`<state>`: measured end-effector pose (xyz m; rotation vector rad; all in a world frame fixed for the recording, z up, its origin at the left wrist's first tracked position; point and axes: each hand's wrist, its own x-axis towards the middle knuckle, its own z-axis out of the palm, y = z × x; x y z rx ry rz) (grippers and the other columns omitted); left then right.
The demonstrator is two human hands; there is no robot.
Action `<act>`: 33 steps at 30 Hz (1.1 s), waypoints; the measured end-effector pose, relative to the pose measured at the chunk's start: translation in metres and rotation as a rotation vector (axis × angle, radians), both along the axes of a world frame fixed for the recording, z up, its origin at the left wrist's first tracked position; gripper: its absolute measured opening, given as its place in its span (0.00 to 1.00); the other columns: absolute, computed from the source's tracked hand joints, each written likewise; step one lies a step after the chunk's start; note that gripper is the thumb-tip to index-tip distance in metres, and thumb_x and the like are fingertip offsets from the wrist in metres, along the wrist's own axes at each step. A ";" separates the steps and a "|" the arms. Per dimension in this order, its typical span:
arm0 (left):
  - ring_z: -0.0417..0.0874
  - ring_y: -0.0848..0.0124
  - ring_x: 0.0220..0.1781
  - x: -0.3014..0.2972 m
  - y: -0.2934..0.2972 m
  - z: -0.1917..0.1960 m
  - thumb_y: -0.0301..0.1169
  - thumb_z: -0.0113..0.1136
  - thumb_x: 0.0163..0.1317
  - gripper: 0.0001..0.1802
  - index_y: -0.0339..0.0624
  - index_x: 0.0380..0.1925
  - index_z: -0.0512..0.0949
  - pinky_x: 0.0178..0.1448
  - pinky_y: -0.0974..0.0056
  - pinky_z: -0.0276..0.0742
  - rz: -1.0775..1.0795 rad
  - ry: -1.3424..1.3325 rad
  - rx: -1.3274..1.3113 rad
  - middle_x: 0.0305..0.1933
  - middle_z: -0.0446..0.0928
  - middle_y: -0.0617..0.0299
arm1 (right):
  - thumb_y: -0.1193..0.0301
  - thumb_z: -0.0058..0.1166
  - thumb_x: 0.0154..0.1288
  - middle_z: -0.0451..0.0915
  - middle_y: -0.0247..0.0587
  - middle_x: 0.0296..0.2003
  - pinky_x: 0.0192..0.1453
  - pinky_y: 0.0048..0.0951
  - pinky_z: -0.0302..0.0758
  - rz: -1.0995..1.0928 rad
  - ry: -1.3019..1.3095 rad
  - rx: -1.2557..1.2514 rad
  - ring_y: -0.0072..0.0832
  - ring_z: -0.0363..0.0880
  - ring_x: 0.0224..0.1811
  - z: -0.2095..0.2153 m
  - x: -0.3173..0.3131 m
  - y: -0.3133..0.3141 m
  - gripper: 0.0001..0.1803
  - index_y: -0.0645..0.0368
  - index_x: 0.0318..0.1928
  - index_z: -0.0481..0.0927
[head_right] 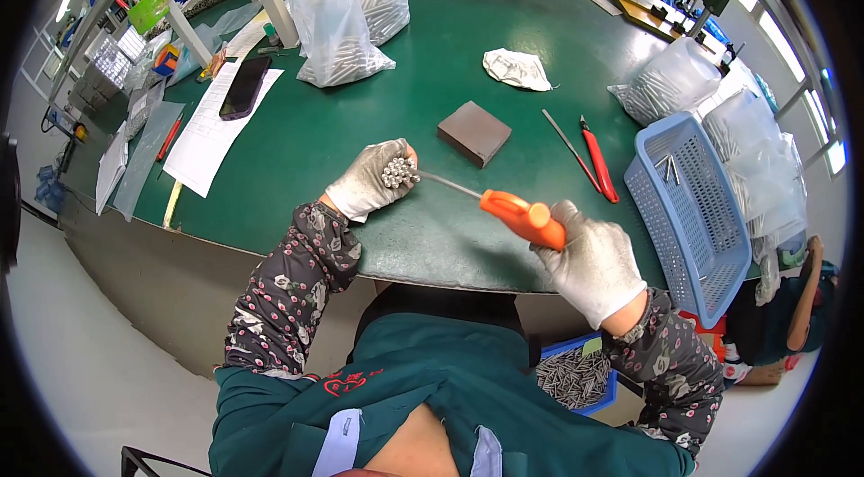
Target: Inspecting and organizing small metal pins into a grid-like holder on a factory workbench.
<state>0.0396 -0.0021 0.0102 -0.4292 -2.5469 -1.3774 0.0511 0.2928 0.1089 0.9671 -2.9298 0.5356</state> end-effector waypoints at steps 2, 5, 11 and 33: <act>0.71 0.76 0.26 0.001 0.001 0.002 0.21 0.59 0.47 0.09 0.41 0.27 0.70 0.32 0.70 0.69 0.003 -0.012 -0.031 0.24 0.70 0.66 | 0.65 0.58 0.50 0.76 0.52 0.20 0.31 0.43 0.73 0.007 -0.029 0.022 0.49 0.77 0.27 -0.001 0.001 -0.001 0.15 0.59 0.36 0.72; 0.72 0.77 0.27 0.001 0.002 0.003 0.20 0.59 0.46 0.09 0.41 0.28 0.69 0.33 0.71 0.70 -0.001 -0.012 -0.021 0.24 0.71 0.67 | 0.65 0.57 0.50 0.75 0.52 0.20 0.31 0.43 0.72 0.003 -0.066 0.036 0.48 0.77 0.26 -0.001 0.002 -0.001 0.15 0.59 0.36 0.72; 0.73 0.77 0.29 0.002 0.001 0.004 0.18 0.60 0.45 0.11 0.41 0.28 0.69 0.35 0.72 0.71 -0.003 -0.101 0.035 0.25 0.71 0.67 | 0.66 0.57 0.51 0.76 0.52 0.20 0.31 0.43 0.73 -0.008 0.000 0.016 0.48 0.77 0.26 0.001 0.001 0.001 0.14 0.59 0.37 0.72; 0.69 0.78 0.28 0.002 0.002 0.004 0.17 0.62 0.43 0.14 0.42 0.29 0.69 0.33 0.71 0.68 -0.003 -0.062 0.027 0.25 0.68 0.68 | 0.67 0.59 0.48 0.76 0.54 0.24 0.32 0.42 0.72 -0.048 -0.062 0.012 0.51 0.76 0.30 -0.001 -0.004 0.000 0.16 0.60 0.36 0.72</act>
